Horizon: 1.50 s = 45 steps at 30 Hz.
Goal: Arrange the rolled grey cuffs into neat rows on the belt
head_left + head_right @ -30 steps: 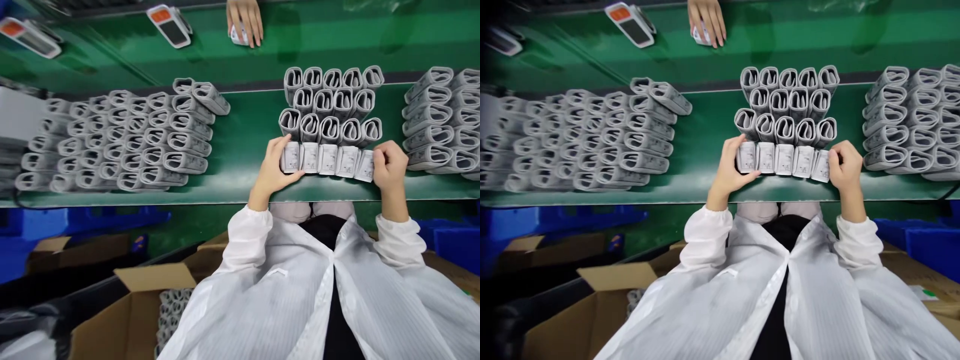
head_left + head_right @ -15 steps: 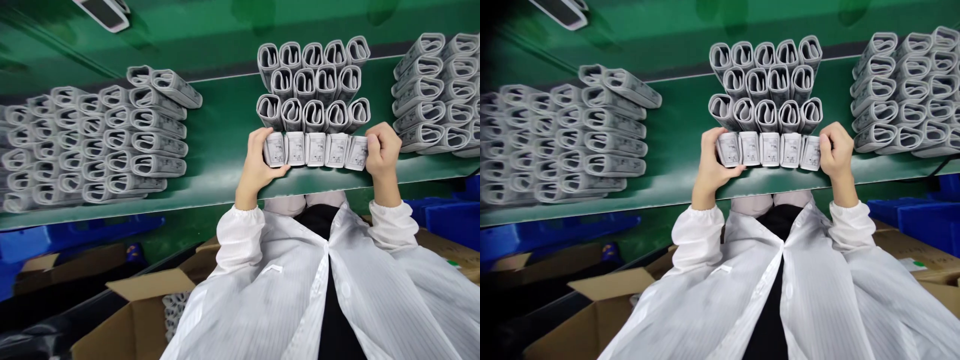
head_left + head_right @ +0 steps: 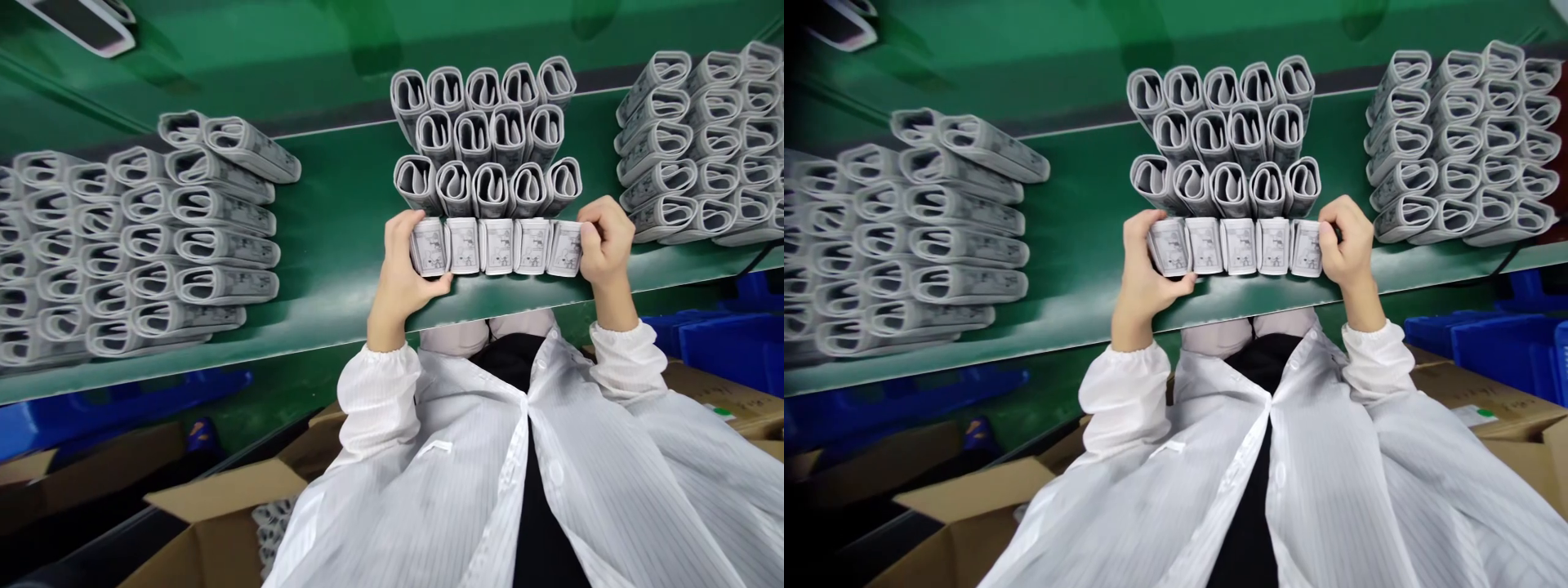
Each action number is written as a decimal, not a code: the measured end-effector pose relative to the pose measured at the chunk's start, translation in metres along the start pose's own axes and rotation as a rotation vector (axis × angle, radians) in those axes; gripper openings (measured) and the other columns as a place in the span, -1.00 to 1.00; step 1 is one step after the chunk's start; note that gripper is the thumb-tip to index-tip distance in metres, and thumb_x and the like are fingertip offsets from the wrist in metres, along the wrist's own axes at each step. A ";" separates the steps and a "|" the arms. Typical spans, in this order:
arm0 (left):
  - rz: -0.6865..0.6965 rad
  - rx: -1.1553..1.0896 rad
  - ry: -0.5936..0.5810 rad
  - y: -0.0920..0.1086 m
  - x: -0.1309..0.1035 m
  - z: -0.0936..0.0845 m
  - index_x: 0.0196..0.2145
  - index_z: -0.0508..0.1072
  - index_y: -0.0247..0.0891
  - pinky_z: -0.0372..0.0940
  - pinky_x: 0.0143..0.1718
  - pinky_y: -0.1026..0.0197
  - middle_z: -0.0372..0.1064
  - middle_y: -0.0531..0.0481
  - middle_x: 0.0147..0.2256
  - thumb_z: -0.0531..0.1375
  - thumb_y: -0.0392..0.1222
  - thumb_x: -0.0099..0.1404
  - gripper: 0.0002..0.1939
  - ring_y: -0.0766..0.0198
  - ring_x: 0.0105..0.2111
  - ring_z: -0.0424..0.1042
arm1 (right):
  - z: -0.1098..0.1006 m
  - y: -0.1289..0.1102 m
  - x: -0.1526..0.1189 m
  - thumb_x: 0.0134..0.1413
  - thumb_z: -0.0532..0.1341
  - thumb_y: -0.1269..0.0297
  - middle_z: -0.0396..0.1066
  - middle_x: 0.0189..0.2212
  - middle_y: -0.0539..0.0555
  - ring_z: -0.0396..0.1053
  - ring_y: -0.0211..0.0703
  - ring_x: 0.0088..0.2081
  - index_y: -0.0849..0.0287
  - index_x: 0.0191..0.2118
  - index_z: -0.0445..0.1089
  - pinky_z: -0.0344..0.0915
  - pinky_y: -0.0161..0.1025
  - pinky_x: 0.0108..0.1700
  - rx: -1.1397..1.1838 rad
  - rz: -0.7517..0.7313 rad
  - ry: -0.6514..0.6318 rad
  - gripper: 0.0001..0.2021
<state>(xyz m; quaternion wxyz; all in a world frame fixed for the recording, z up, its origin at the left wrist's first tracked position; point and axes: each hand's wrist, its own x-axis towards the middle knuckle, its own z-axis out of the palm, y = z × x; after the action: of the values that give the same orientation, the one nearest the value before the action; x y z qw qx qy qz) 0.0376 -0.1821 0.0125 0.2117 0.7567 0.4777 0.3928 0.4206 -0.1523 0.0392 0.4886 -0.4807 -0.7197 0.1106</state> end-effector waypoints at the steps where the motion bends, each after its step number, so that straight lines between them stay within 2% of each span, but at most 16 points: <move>1: 0.003 0.006 0.000 0.002 0.000 0.000 0.51 0.12 0.05 0.28 0.52 -0.58 0.21 -0.10 0.43 0.50 0.43 0.16 0.15 -0.31 0.43 0.25 | 0.001 0.001 0.000 0.59 0.05 -0.27 0.40 -0.39 0.09 0.39 0.05 -0.32 -0.01 -0.33 0.26 0.37 0.11 -0.20 0.016 -0.009 0.004 -0.48; 6: 0.005 0.021 0.010 0.010 -0.001 -0.001 0.53 0.11 0.04 0.28 0.55 -0.44 0.21 -0.19 0.43 0.52 0.27 0.14 0.15 -0.30 0.47 0.28 | 0.003 0.006 -0.003 0.58 0.08 -0.24 0.38 -0.35 0.09 0.39 0.07 -0.28 -0.01 -0.30 0.29 0.41 0.12 -0.10 0.079 -0.004 0.005 -0.52; 11: -0.069 0.018 0.010 0.016 0.000 -0.002 0.50 0.16 -0.03 0.24 0.58 -0.42 0.24 -0.26 0.42 0.53 0.18 0.10 0.12 -0.33 0.48 0.28 | 0.004 0.011 -0.007 0.57 0.08 -0.26 0.36 -0.34 0.10 0.39 0.09 -0.26 -0.01 -0.30 0.30 0.43 0.14 -0.07 0.074 0.024 -0.014 -0.51; 16: -0.053 0.010 0.009 0.017 0.000 -0.002 0.50 0.16 -0.07 0.23 0.59 -0.47 0.22 -0.27 0.42 0.54 0.18 0.09 0.14 -0.38 0.49 0.27 | 0.004 0.014 -0.007 0.55 0.07 -0.31 0.35 -0.32 0.12 0.39 0.11 -0.23 -0.01 -0.29 0.34 0.47 0.20 0.00 0.085 0.045 -0.032 -0.49; 21: -0.059 -0.020 0.015 0.012 0.000 -0.003 0.49 0.19 0.04 0.23 0.58 -0.52 0.23 -0.16 0.43 0.53 0.25 0.13 0.10 -0.35 0.47 0.26 | 0.004 0.012 -0.007 0.56 0.02 -0.37 0.36 -0.34 0.11 0.42 0.10 -0.24 -0.01 -0.31 0.32 0.52 0.20 0.00 0.048 0.050 -0.023 -0.43; 25: -0.136 -0.096 -0.001 0.010 0.002 -0.006 0.44 0.24 0.02 0.17 0.59 -0.59 0.31 -0.07 0.38 0.51 0.36 0.10 0.08 -0.39 0.48 0.19 | 0.004 0.008 -0.005 0.58 0.01 -0.39 0.37 -0.35 0.11 0.44 0.08 -0.25 -0.01 -0.31 0.32 0.53 0.18 -0.04 0.039 0.058 -0.022 -0.41; 29: -0.141 -0.118 0.005 0.010 0.002 -0.006 0.45 0.25 0.05 0.12 0.60 -0.63 0.29 -0.03 0.41 0.52 0.36 0.10 0.08 -0.41 0.48 0.17 | 0.003 0.004 -0.004 0.59 0.02 -0.37 0.40 -0.34 0.11 0.44 0.08 -0.25 0.00 -0.32 0.33 0.53 0.21 -0.06 0.075 0.058 -0.017 -0.41; 34: -0.090 -0.072 -0.012 0.005 0.000 -0.005 0.48 0.18 0.21 0.13 0.58 -0.71 0.24 0.10 0.45 0.55 0.31 0.12 0.09 -0.41 0.46 0.19 | 0.002 0.004 -0.004 0.58 0.02 -0.38 0.43 -0.33 0.12 0.43 0.09 -0.25 -0.03 -0.33 0.34 0.51 0.23 -0.08 0.078 0.077 -0.032 -0.41; 37: -0.036 -0.038 0.001 0.002 0.000 -0.005 0.52 0.15 0.17 0.19 0.56 -0.70 0.23 0.03 0.46 0.56 0.22 0.16 0.10 -0.39 0.44 0.21 | 0.001 0.004 -0.004 0.56 -0.01 -0.46 0.43 -0.33 0.12 0.43 0.11 -0.22 -0.04 -0.32 0.33 0.49 0.25 -0.06 0.069 0.097 -0.045 -0.37; 40: 0.016 -0.009 0.004 0.004 0.000 -0.004 0.54 0.13 0.16 0.27 0.54 -0.63 0.23 -0.03 0.45 0.56 0.16 0.17 0.12 -0.33 0.43 0.24 | 0.000 0.004 -0.003 0.57 -0.04 -0.46 0.45 -0.32 0.11 0.39 0.04 -0.23 -0.05 -0.33 0.32 0.48 0.19 -0.06 0.041 0.113 -0.076 -0.36; 45: -0.029 0.024 0.002 0.021 0.001 -0.007 0.51 0.16 -0.14 0.23 0.58 -0.50 0.23 -0.26 0.42 0.54 0.07 0.20 0.07 -0.33 0.49 0.25 | 0.002 0.002 -0.003 0.59 0.00 -0.41 0.42 -0.33 0.10 0.42 0.09 -0.24 -0.02 -0.30 0.35 0.49 0.21 -0.06 0.091 0.056 -0.026 -0.39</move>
<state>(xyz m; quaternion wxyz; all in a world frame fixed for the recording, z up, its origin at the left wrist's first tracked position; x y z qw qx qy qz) 0.0439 -0.1911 0.0311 0.2080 0.7517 0.4936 0.3848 0.4199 -0.1530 0.0353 0.4974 -0.4764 -0.7064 0.1630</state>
